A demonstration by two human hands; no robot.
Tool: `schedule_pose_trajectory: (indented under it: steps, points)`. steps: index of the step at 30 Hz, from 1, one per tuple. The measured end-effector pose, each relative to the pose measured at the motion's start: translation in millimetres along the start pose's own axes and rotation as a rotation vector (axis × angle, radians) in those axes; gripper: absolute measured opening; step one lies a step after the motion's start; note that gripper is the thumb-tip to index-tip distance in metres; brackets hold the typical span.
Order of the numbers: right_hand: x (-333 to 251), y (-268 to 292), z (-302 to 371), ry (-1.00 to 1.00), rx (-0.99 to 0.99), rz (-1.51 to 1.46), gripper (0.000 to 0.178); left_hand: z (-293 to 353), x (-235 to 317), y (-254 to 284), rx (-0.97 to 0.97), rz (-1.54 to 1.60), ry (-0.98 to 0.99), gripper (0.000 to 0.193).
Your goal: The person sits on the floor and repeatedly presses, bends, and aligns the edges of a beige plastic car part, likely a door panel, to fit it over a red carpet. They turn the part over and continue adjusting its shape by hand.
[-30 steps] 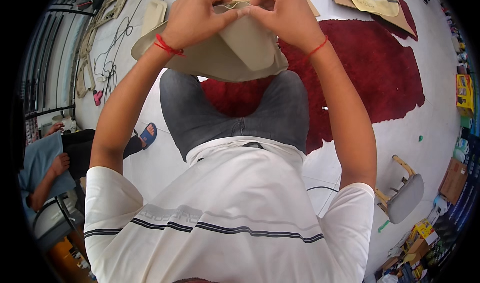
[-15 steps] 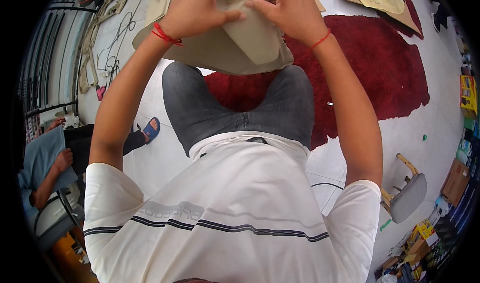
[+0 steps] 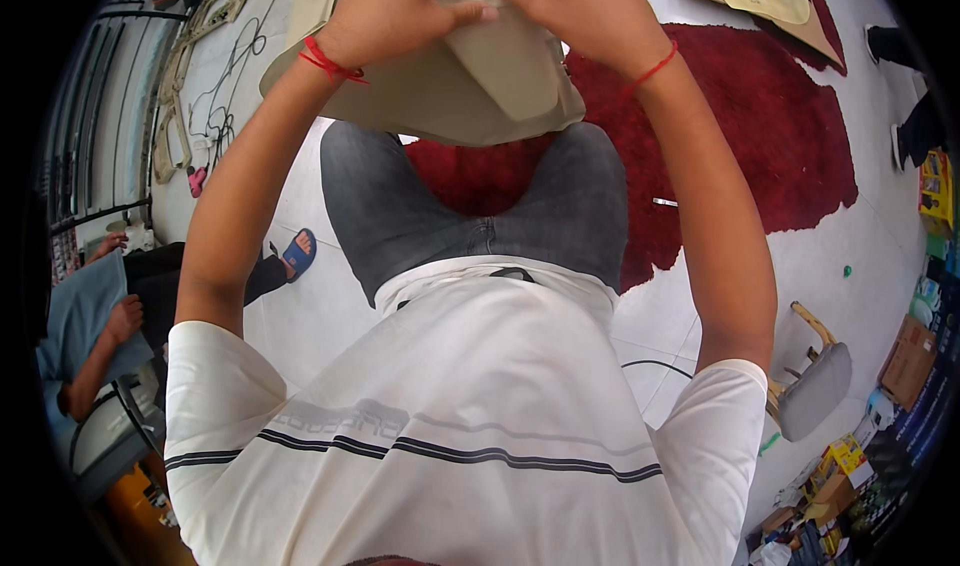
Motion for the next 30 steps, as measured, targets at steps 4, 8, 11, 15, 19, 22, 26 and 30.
schedule_pose_trajectory:
  steps: [4,8,11,15,19,22,26,30]
  points:
    - [3,3,2,0.005,0.013,-0.117,0.009,-2,-6,-7,0.068,0.005,-0.086,0.034]
    - [-18,2,-5,0.15,-0.039,0.272,0.01,-2,-1,-4,0.055,0.049,-0.102,0.031]
    - [-23,-2,-3,0.323,-0.025,0.255,0.008,-2,-2,-2,0.018,0.071,-0.065,0.03]
    - [-18,-3,6,0.344,0.133,0.3,0.009,-7,-7,-10,0.025,0.069,-0.028,0.028]
    - [-16,-4,7,0.405,0.187,0.331,0.011,-10,-4,-9,0.046,0.005,-0.092,0.029]
    - [-14,-4,3,0.384,0.144,0.298,0.011,-11,-3,-7,0.063,-0.036,-0.075,0.031]
    - [-10,-3,-4,0.355,0.056,0.184,0.01,-13,-1,-5,0.05,-0.048,0.006,0.032]
    - [-6,1,-8,0.223,-0.106,0.109,0.014,-14,-14,-10,0.045,-0.029,0.076,0.032]
Point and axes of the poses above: each hand's wrist, its own z-axis away from the middle knuckle, its own y-axis out of the back of the hand, x = y × z, the point moved 6 cm from there along -z, towards the middle knuckle, and after that the axes turned 9 degrees about x, right-handed, at the moved point
